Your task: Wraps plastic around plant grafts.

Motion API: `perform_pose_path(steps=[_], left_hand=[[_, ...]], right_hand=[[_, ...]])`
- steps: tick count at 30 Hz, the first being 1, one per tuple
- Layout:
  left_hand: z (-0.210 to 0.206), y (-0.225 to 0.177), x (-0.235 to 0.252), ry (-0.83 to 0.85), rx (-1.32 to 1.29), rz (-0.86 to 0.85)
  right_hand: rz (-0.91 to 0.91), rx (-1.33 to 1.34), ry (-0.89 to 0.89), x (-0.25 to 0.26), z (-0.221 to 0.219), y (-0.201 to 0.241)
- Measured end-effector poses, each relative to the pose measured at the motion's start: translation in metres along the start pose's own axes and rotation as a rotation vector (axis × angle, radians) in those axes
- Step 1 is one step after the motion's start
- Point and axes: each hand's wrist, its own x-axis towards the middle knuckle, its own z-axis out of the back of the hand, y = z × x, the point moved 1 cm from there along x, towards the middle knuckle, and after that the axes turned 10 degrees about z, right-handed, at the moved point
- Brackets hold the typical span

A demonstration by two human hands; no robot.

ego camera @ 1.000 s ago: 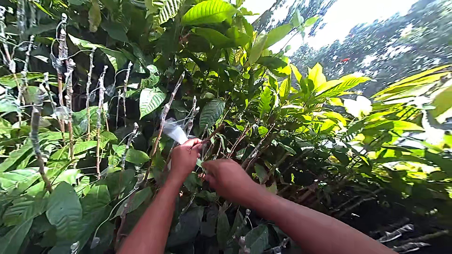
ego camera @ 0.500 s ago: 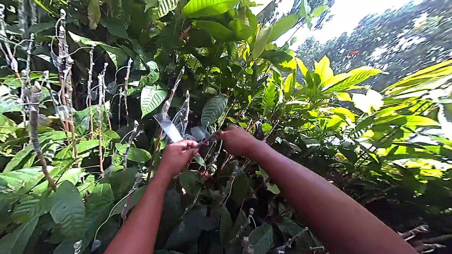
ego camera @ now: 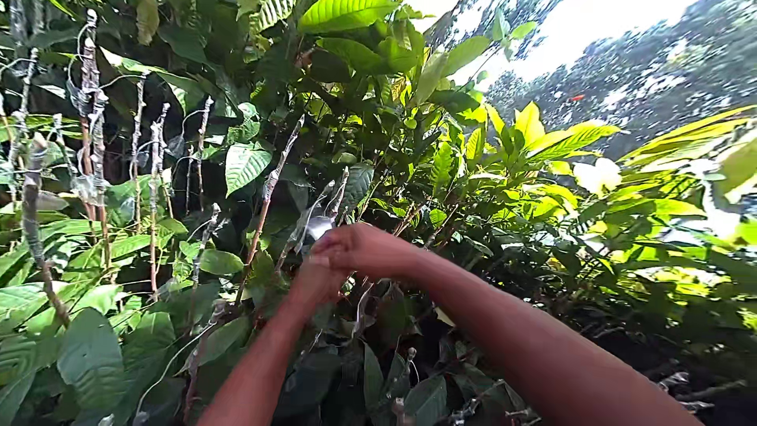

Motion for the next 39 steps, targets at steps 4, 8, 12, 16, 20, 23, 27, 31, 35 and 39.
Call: perform_pose_path(steps=[4,8,12,16,20,23,27,31,35,39], left_hand=[[0.020,0.002,0.007,0.061,0.179,0.002],[0.031,0.009,0.007,-0.181,0.118,0.085],[0.020,-0.003,0.012,-0.249,-0.103,0.179],[0.004,-0.010,0.006,-0.046,0.080,0.068],[0.029,-0.003,0.003,-0.205,0.145,0.024],[0.032,-0.002,0.005,-0.306,0.019,0.098],[0.015,-0.012,0.002,-0.211,-0.042,0.094],[0.007,-0.010,0.001,-0.104,0.132,-0.009],[0.031,0.000,0.003,-0.281,0.022,0.028],[0.018,-0.008,0.007,-0.241,-0.106,0.117]], right_hand=[[-0.117,-0.467,-0.098,-0.007,0.041,-0.062],[-0.241,-0.801,0.009,-0.019,0.029,-0.068],[-0.027,-0.594,0.070,-0.034,-0.015,0.004],[0.041,-0.192,-0.020,-0.016,0.024,0.000],[-0.213,-0.611,0.056,-0.016,0.034,-0.070],[-0.152,-0.660,0.020,-0.028,-0.002,-0.038],[0.104,-0.482,-0.001,-0.028,-0.028,0.032],[-0.007,-0.489,-0.088,-0.012,0.039,-0.031],[-0.243,-0.614,0.100,-0.031,0.013,-0.061],[0.015,-0.614,0.002,-0.043,-0.038,0.005]])
